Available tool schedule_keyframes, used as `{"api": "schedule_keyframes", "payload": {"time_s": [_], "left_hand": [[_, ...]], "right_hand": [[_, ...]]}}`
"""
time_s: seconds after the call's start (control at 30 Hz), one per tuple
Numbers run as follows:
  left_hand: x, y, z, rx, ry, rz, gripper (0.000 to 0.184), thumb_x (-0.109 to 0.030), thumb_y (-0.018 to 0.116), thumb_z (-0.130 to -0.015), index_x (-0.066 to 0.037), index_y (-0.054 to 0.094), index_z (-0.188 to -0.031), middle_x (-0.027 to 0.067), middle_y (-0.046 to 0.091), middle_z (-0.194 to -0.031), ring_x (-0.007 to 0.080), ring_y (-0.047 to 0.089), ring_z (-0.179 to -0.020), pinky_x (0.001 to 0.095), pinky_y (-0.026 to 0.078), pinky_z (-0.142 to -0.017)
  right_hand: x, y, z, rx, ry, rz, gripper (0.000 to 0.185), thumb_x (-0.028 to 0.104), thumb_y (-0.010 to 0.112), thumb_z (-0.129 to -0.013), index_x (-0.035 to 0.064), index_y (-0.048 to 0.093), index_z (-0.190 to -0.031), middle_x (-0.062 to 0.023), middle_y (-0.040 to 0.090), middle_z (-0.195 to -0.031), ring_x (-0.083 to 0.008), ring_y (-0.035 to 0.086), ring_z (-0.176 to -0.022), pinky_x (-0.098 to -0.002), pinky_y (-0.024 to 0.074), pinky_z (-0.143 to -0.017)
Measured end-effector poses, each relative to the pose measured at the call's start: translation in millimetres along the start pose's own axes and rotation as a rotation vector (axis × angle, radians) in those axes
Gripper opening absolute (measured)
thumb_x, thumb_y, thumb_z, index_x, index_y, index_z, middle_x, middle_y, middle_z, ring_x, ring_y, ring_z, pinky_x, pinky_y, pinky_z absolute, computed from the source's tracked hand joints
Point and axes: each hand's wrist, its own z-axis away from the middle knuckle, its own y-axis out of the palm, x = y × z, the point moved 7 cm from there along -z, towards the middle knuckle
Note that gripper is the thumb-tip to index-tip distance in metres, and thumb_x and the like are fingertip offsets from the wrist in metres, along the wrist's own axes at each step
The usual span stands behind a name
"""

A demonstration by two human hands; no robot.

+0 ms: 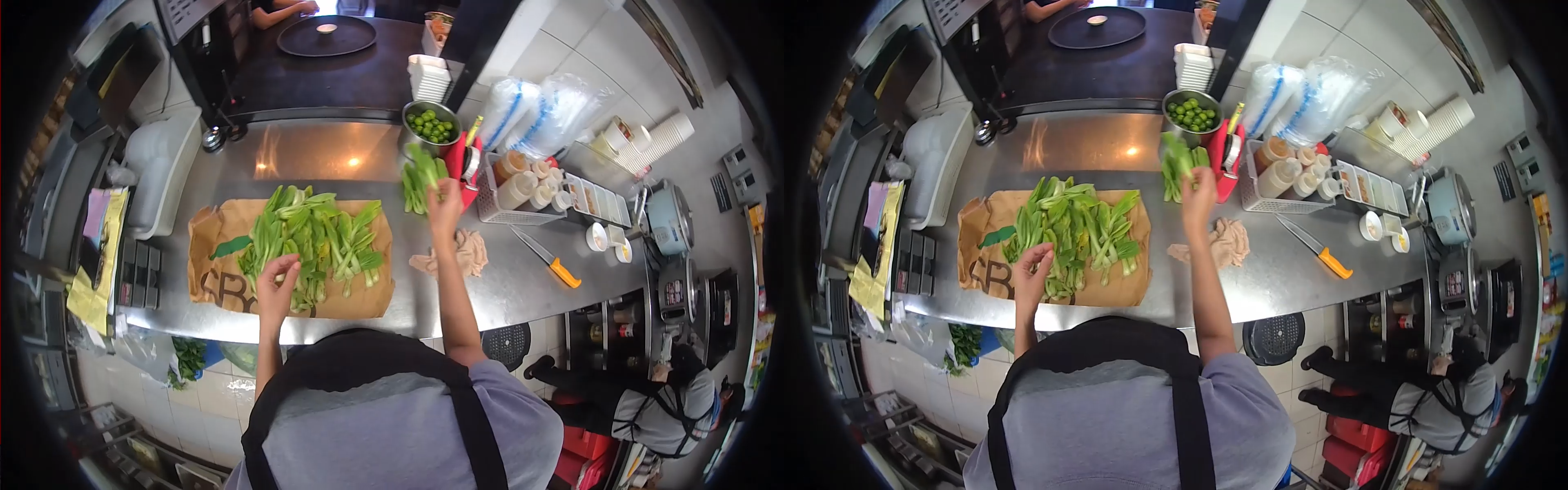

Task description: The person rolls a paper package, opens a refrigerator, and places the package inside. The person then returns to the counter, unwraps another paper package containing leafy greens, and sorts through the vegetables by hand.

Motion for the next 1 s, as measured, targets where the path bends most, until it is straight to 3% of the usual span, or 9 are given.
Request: {"api": "schedule_keyframes", "payload": {"time_s": [0.13,0.27,0.37,0.5,0.67,0.73,0.8,0.87,1.0], "left_hand": [[2.9,-32.7,1.3,-0.178,0.132,-0.434,0.018,-0.008,0.066,-0.076,-0.006,0.065,-0.094,0.0086,0.055,-0.089,0.0230,0.055,-0.082,0.0317,0.045,-0.067],[3.7,-44.1,7.7,-0.273,0.209,-0.693,0.012,-0.004,0.066,-0.070,-0.007,0.065,-0.081,0.0102,0.050,-0.089,0.0291,0.049,-0.088,0.0380,0.042,-0.076],[16.1,-31.8,4.2,-0.168,0.196,-0.716,0.008,-0.010,0.070,-0.068,-0.008,0.065,-0.075,0.0099,0.049,-0.087,0.0285,0.048,-0.088,0.0388,0.043,-0.075],[24.5,-1.0,4.3,-0.060,0.130,-0.878,0.025,-0.021,0.076,-0.062,-0.007,0.062,-0.078,0.0100,0.046,-0.088,0.0275,0.047,-0.092,0.0388,0.044,-0.073],[20.9,7.8,3.5,-0.002,0.251,-0.687,0.027,-0.022,0.076,-0.063,-0.006,0.061,-0.079,0.0105,0.047,-0.089,0.0285,0.048,-0.088,0.0378,0.043,-0.076],[13.9,14.5,6.7,0.056,0.261,-0.590,0.025,-0.021,0.076,-0.064,-0.006,0.061,-0.079,0.0107,0.048,-0.088,0.0287,0.048,-0.088,0.0378,0.043,-0.075],[19.0,1.0,4.1,-0.100,0.237,-0.737,0.024,-0.020,0.075,-0.064,-0.008,0.061,-0.079,0.0087,0.047,-0.090,0.0275,0.048,-0.088,0.0378,0.043,-0.074],[14.0,-17.6,0.3,-0.263,0.165,-0.932,0.023,-0.020,0.075,-0.064,-0.010,0.061,-0.080,0.0066,0.047,-0.090,0.0263,0.049,-0.088,0.0383,0.044,-0.072],[19.8,-20.4,-3.6,-0.254,0.106,-1.091,0.027,-0.020,0.077,-0.061,-0.009,0.061,-0.079,0.0060,0.047,-0.091,0.0252,0.048,-0.090,0.0384,0.044,-0.072]], "right_hand": [[-42.2,13.0,4.4,0.162,-0.085,0.501,0.020,0.011,0.070,-0.070,0.0057,0.057,-0.085,-0.0118,0.054,-0.092,-0.0329,0.050,-0.093,-0.0425,0.0423,-0.077],[19.5,12.2,20.1,0.156,-0.191,0.376,0.023,0.011,0.071,-0.069,0.0059,0.060,-0.088,-0.0126,0.053,-0.097,-0.0324,0.049,-0.093,-0.0418,0.0410,-0.080],[61.2,35.1,52.3,0.391,-0.204,0.078,0.023,0.010,0.070,-0.071,0.0045,0.060,-0.091,-0.0133,0.053,-0.098,-0.0325,0.049,-0.094,-0.0401,0.0403,-0.083],[103.6,64.6,101.4,0.659,-0.251,-0.137,0.023,0.008,0.067,-0.074,0.0036,0.059,-0.095,-0.0137,0.052,-0.098,-0.0315,0.051,-0.092,-0.0378,0.0421,-0.081],[155.2,67.3,133.6,0.942,-0.160,-0.389,0.028,0.004,0.062,-0.076,0.0061,0.060,-0.104,-0.0127,0.050,-0.102,-0.0280,0.054,-0.089,-0.0372,0.0447,-0.076],[156.9,68.7,143.8,0.996,-0.256,-0.301,0.030,0.001,0.059,-0.076,0.0084,0.061,-0.106,-0.0123,0.049,-0.103,-0.0280,0.054,-0.087,-0.0376,0.0451,-0.075],[148.1,73.9,151.4,1.001,-0.374,-0.154,0.029,0.000,0.058,-0.076,0.0080,0.062,-0.104,-0.0123,0.048,-0.103,-0.0278,0.054,-0.085,-0.0373,0.0455,-0.074],[143.1,73.6,149.7,0.983,-0.362,-0.150,0.028,0.000,0.058,-0.076,0.0075,0.062,-0.103,-0.0124,0.048,-0.103,-0.0272,0.054,-0.085,-0.0369,0.0457,-0.074],[148.5,68.9,144.3,1.003,-0.325,-0.198,0.026,0.001,0.058,-0.076,0.0067,0.063,-0.101,-0.0122,0.048,-0.102,-0.0269,0.054,-0.084,-0.0368,0.0457,-0.075]]}}
